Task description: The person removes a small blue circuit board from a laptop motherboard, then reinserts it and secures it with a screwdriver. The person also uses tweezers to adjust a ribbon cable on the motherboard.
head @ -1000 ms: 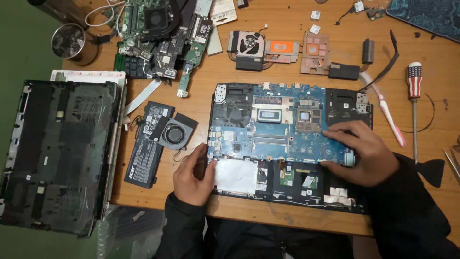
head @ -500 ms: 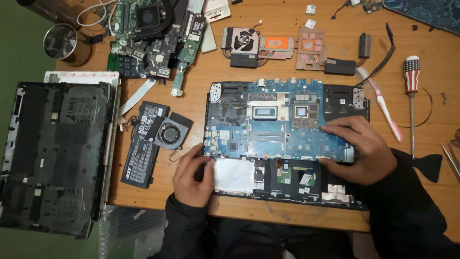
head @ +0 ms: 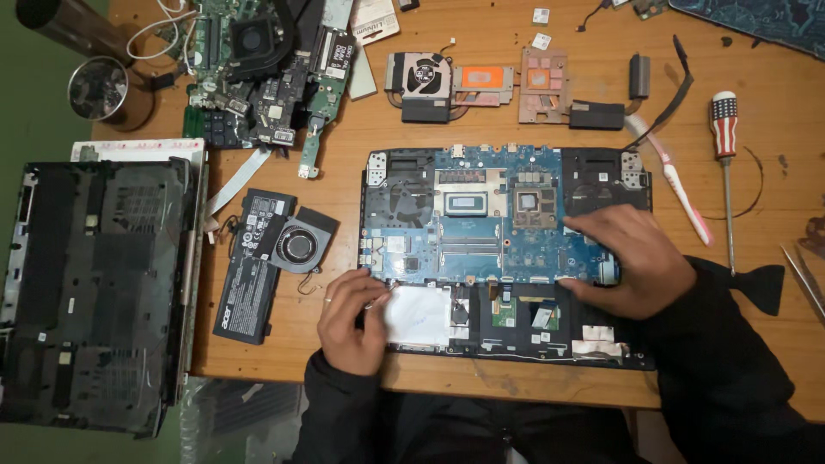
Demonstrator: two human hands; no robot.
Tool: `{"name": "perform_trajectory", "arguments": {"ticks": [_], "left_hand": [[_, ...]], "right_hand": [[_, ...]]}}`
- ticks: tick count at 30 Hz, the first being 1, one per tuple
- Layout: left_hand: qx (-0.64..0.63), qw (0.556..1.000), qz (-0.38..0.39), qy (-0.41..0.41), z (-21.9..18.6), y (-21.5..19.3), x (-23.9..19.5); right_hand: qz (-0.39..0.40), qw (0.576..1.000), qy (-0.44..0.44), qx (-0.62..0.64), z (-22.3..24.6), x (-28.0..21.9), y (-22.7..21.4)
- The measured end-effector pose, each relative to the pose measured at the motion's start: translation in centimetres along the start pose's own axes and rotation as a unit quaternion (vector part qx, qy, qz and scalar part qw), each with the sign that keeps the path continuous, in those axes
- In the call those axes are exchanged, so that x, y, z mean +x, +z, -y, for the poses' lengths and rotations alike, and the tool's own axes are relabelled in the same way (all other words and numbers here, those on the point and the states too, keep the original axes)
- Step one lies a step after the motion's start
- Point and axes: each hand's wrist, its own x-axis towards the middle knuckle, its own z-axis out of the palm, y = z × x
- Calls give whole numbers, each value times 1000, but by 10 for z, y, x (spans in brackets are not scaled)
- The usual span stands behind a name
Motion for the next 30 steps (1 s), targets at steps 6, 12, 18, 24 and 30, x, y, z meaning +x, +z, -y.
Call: {"name": "perform_trajectory", "arguments": {"ticks": [6, 12, 18, 24, 30], "left_hand": [[-8, 1000, -19, -13, 2, 4, -4], [-24, 999, -22, -35, -3, 3, -6], [-37, 998, -19, -38, -3, 1, -7], [-33, 998, -27, -54, -3, 1, -8], [-23, 997, -25, -63, -3, 2, -7]], "right_hand": [[17, 1000, 25, -6, 7, -1, -9], [-6, 1000, -4, 25, 7, 0, -4], [-11, 999, 0, 40, 7, -1, -4], [12, 1000, 5, -7, 7, 0, -1], [43, 997, 23, -60, 12, 2, -7]]}}
